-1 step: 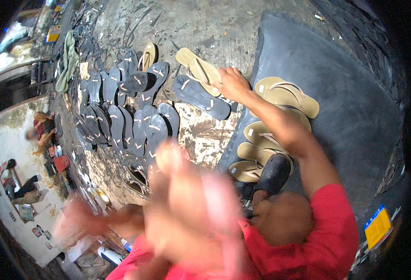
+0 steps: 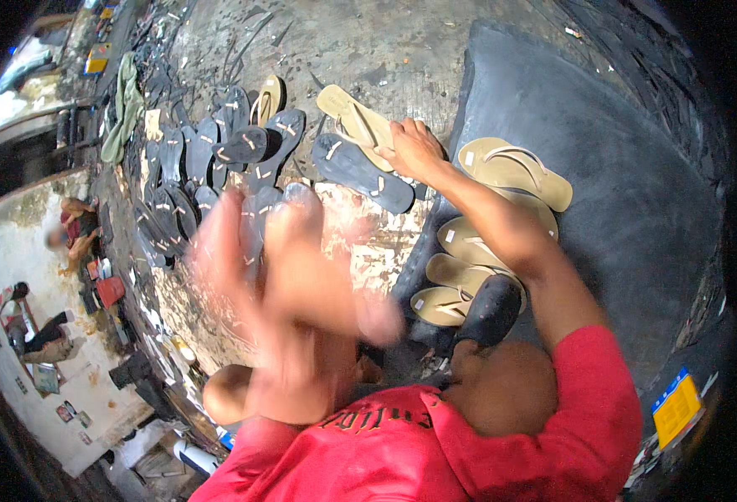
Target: The person sits on the floor and repeatedly picks up black and beige flip-flops, then places them into separate piles. The person handles the flip-flops one at a time, alternating between the two colors and arranging them in neat rows.
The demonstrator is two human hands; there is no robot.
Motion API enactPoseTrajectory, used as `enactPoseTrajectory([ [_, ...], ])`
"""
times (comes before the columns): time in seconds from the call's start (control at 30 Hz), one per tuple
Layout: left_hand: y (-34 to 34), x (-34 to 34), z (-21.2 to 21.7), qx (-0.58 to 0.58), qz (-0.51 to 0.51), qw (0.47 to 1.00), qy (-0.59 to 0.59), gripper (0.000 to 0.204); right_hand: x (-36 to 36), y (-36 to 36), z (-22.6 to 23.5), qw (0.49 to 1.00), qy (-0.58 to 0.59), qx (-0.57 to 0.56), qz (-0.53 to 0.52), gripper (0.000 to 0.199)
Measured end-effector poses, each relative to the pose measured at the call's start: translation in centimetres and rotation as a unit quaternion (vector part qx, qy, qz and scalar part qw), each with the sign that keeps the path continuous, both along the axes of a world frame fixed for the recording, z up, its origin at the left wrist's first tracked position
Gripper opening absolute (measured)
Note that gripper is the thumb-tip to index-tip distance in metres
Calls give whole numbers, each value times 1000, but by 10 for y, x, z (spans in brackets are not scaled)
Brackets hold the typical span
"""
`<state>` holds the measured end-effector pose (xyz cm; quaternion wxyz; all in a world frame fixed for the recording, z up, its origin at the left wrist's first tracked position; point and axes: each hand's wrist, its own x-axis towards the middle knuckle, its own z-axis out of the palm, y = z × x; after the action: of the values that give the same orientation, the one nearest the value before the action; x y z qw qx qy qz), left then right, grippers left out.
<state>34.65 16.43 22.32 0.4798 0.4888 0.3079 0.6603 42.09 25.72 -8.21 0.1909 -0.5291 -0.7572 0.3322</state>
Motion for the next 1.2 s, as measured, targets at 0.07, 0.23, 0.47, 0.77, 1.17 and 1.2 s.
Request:
enactPoseTrajectory([
  [0.07,12,-30,-77,-229,229,911,255,64,-14,-2,-6,1000,-14,-10,-26,59],
  [0.23,-6,-132,-306,-511,242,761,317,92,-44,-2,-14,991,58,-37,-111,57],
  [0.47,-15,-170,-326,-312,205,771,516,76,38,4,29,895,369,-36,-248,36],
  [0.77,31,-111,-232,-86,198,807,550,69,177,-70,80,943,264,-111,-172,40],
  [1.17,148,74,-283,-429,-104,867,232,38,297,-43,42,856,365,-116,-349,44],
  [1.2,151,77,-295,-421,-96,854,290,34,303,-40,27,853,380,-122,-337,42],
])
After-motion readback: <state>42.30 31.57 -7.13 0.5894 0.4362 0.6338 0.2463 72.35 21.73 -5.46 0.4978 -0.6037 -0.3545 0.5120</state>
